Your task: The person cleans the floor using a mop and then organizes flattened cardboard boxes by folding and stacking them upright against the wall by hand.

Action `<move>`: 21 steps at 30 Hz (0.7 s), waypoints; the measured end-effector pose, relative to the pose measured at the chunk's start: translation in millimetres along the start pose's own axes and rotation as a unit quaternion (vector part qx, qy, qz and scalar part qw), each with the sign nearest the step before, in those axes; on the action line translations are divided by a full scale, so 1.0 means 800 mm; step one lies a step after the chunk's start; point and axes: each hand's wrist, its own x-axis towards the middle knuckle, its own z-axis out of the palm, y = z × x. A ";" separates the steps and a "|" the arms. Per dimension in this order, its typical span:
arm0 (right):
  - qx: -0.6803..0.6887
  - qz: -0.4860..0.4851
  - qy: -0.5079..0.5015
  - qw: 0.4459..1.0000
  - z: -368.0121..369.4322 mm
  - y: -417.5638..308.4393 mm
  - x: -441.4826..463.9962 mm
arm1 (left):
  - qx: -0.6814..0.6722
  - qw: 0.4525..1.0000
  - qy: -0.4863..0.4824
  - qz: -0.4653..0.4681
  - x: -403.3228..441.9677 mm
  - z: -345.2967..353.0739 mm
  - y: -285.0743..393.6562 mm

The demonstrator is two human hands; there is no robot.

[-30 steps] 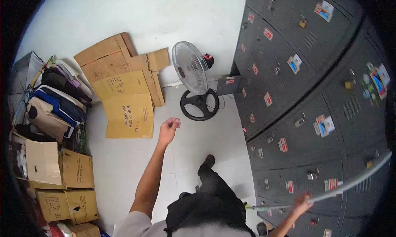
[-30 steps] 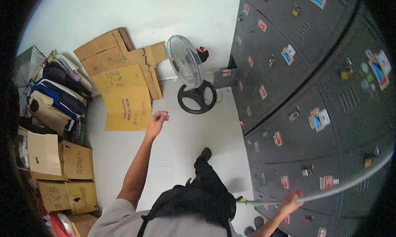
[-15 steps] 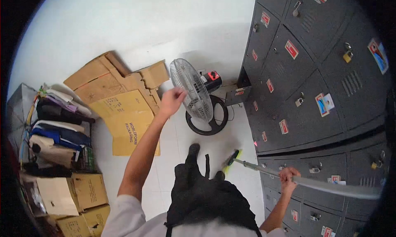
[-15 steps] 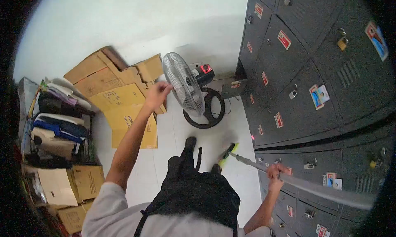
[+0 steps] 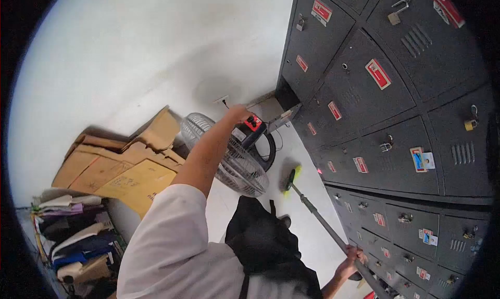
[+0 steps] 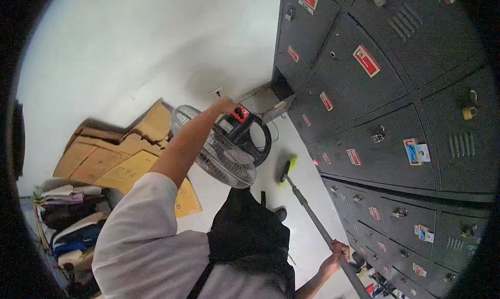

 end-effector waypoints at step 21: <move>0.042 0.059 0.073 0.995 0.038 0.007 -0.019 | 0.175 0.978 -0.060 0.095 0.048 0.006 -0.014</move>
